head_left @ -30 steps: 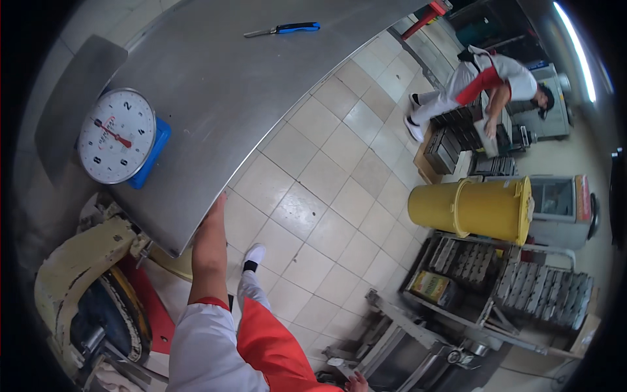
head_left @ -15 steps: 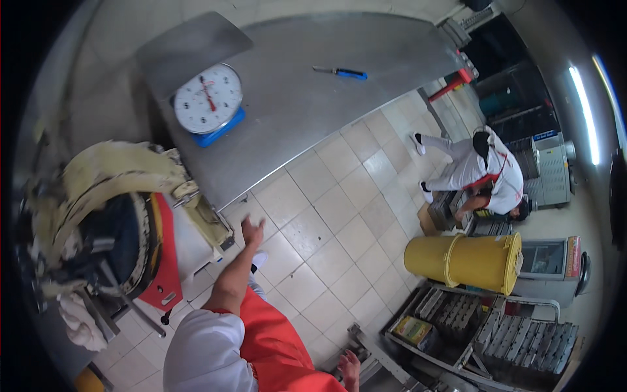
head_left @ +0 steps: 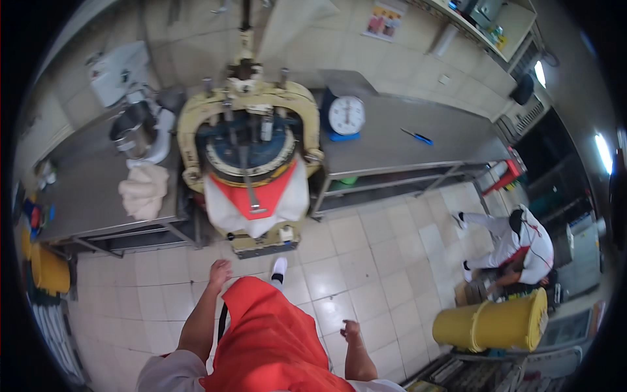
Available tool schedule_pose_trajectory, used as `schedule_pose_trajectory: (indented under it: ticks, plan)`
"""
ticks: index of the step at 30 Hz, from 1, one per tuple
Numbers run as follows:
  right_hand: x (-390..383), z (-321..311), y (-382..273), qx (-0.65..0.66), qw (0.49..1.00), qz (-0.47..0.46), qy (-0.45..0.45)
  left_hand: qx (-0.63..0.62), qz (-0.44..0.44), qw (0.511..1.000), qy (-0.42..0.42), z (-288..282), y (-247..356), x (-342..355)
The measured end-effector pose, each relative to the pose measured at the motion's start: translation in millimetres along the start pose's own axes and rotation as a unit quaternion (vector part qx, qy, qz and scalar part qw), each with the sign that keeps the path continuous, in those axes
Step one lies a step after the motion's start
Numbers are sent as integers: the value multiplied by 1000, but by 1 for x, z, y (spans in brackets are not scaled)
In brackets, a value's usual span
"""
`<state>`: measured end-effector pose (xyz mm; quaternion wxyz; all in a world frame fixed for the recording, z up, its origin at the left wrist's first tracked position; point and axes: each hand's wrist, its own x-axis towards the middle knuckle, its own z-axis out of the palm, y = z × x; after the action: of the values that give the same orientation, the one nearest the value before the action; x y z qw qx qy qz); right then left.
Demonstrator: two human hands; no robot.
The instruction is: The person lifts a large bag of flour from a stack, opens it, and pours the contents into a yellow bucket. They then use a plastic scoop to transfer flour from the bucket into a large metal mixing bowl on a scale, before finally pouring the measured flour into an industrial dough mixer.
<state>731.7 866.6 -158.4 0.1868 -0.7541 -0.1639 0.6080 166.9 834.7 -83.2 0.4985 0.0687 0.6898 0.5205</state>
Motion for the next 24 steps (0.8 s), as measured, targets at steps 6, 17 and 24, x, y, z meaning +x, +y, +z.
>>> schedule_pose_trajectory:
  ticks: [6, 17, 24]
  plan:
    - [-91, 161, -50, -67, 982, -119, -133, -141, -188, 891, 388, -331, -127, -172]
    - [-231, 449, 40, -383, 870, -219, -219, -329, -204, 848, 362, -439, -276, -330]
    - [-355, 693, 69, -341, 832, -243, -365, -396, -246, 756, 459, -556, -339, -404]
